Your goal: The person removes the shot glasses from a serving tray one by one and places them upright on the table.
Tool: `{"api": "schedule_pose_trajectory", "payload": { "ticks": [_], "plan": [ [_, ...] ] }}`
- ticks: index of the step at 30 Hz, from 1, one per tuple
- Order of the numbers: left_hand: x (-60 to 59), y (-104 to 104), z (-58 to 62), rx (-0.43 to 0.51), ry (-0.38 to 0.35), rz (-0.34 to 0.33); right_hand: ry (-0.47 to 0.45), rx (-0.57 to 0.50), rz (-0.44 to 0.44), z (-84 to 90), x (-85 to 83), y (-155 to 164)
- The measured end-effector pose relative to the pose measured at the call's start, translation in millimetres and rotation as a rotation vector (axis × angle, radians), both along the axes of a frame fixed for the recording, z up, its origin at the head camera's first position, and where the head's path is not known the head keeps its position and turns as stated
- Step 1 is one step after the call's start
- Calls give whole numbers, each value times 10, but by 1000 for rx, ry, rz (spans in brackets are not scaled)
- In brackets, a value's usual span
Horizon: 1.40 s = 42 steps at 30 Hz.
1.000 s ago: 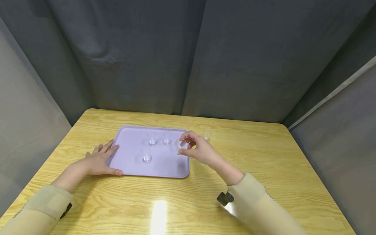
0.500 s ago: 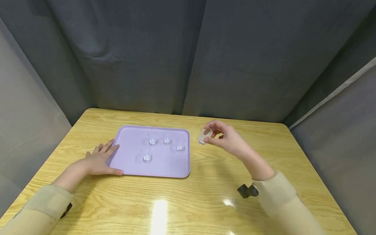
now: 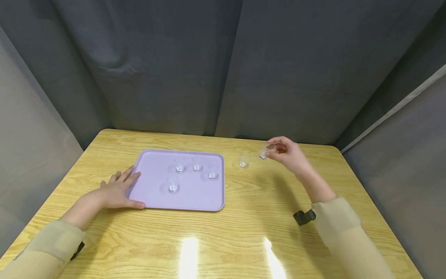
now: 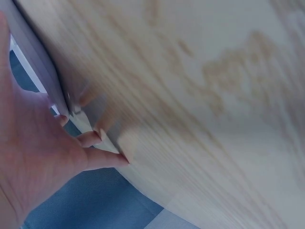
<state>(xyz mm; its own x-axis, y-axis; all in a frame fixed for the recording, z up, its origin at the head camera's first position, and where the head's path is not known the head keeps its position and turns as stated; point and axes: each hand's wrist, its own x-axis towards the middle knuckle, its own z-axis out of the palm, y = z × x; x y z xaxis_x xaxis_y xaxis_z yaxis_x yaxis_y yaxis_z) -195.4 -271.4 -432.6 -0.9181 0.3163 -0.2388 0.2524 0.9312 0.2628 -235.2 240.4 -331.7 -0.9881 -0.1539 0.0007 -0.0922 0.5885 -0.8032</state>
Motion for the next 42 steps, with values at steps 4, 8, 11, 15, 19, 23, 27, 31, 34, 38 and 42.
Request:
{"api": "schedule_pose_trajectory", "payload": {
  "ticks": [4, 8, 11, 15, 19, 23, 27, 31, 34, 38, 42],
  "plan": [
    [-1, -6, -6, 0, 0, 0, -7, 10, -46, -161, -96, 101],
    [-2, -6, -12, -1, 2, -4, 10, 38, -88, -369, -203, 169],
    [0, 1, -8, 2, 0, -4, 28, 55, -111, -510, -263, 196],
    [2, 5, -2, 5, -3, 0, 61, 74, -120, -651, -314, 200],
    [1, 5, 1, -2, 1, -2, 73, 75, -140, -762, -363, 186],
    [-2, 0, -4, -2, 3, -3, 64, 73, -150, -856, -414, 171],
    [-9, -13, -21, 3, -2, 6, 57, 87, -134, -940, -461, 170],
    [-11, -20, -30, 8, -8, 8, 36, 105, -118, -983, -473, 158],
    [-6, -15, -18, 15, -7, 1, 18, 110, -118, -997, -465, 149],
    [1, -5, 0, 18, -12, -1, -3, 126, -119, -1004, -450, 144],
    [0, -7, -1, 16, -11, -3, -18, 136, -116, -1000, -445, 149]
  ]
}}
